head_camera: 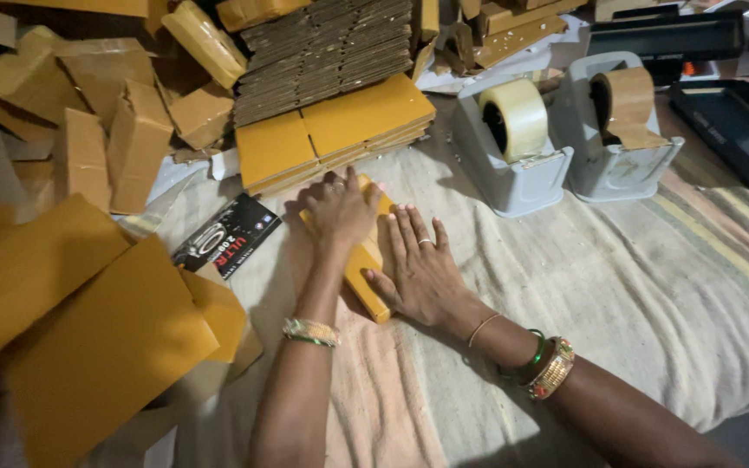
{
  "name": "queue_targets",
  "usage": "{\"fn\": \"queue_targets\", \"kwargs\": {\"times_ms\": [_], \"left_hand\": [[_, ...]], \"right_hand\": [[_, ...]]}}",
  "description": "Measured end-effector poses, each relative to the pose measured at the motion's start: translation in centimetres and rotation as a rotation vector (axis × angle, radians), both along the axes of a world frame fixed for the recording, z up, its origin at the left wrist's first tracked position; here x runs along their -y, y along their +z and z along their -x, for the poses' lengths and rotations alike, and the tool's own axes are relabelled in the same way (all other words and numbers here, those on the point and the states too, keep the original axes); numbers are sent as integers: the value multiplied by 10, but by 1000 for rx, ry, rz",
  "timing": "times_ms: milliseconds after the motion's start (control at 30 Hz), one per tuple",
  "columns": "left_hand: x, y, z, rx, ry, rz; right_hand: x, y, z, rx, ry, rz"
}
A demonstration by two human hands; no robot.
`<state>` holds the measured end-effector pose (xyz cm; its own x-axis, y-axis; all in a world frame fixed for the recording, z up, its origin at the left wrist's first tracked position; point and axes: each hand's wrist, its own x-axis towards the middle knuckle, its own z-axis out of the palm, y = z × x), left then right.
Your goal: The person places a smartwatch box into a cardboard shipping box, adds a white foam insert for cushioning, closes the box flaps, and seals the box with packing tape using a tape dispenser.
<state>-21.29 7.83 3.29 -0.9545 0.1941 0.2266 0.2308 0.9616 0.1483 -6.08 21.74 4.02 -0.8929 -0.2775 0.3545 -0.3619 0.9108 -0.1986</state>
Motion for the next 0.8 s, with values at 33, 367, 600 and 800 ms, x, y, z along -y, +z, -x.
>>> {"fn": "queue_targets", "kwargs": {"times_ms": [33, 367, 600, 800], "left_hand": [[2, 4, 3, 102, 29, -13], [40, 32, -5, 201, 180, -79], [6, 19, -32, 157, 135, 162], [-18, 9, -14, 269, -47, 125]], "right_hand": [[-1, 0, -3, 2, -3, 1], [1, 6, -6, 50, -25, -30], [0, 2, -4, 60, 10, -51], [-3, 1, -3, 42, 26, -55]]}}
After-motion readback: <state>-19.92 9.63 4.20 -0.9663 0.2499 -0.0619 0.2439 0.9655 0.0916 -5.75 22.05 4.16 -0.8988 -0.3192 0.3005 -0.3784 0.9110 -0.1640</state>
